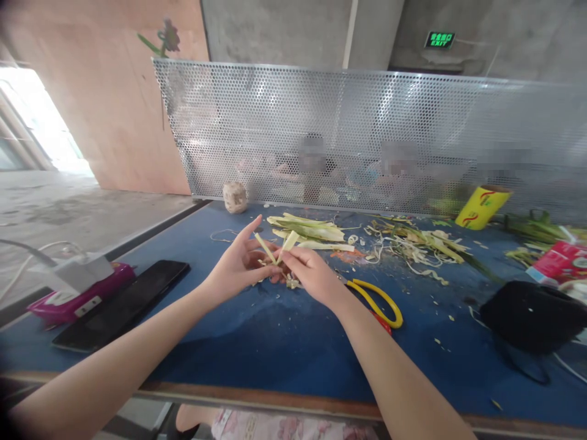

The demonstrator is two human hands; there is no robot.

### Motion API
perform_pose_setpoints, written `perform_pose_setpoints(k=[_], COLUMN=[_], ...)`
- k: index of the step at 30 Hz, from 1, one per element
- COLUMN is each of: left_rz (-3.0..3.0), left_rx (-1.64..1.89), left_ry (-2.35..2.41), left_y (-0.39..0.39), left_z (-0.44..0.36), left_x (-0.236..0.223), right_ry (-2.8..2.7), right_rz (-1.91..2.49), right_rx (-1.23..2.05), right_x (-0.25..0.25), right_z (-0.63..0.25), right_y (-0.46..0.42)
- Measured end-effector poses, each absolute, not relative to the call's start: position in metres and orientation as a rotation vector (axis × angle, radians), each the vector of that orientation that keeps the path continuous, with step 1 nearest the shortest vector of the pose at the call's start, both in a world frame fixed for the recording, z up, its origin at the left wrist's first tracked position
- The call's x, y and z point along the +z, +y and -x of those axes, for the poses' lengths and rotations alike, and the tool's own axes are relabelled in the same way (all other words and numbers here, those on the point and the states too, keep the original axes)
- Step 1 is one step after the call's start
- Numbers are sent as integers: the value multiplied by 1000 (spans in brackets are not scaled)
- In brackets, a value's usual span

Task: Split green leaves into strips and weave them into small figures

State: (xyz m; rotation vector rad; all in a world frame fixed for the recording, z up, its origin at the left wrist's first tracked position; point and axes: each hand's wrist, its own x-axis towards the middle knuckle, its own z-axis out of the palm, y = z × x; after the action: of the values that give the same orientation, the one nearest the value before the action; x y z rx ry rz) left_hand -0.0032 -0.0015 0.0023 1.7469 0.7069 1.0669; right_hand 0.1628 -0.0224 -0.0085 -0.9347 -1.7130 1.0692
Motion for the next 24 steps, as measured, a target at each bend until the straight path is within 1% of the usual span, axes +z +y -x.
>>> perform_pose_setpoints(k=[3,7,9,19,21,24], left_rz=[-1765,-1749,-1766,-1668,-1652,-1629], left_rx=[1101,1134,1132,1061,1060,1071], left_ry=[683,684,686,604,601,614], left_y=[0,2,1,-4,-2,0], left_z=[2,3,3,0,2,5], left_x=[-1,-1,0,3,2,2], right_ry=[-1792,-1767,-1727,-1656,-1665,-1708], right_rz=[990,972,940,919,938,1039], right_rx=[801,442,342,184,249,483], right_x=[-10,-14,-16,-12,-12,-14], right_z=[-160,-159,-160,-163,-162,-161], right_y=[-23,-22,-20,-24,-24,-21])
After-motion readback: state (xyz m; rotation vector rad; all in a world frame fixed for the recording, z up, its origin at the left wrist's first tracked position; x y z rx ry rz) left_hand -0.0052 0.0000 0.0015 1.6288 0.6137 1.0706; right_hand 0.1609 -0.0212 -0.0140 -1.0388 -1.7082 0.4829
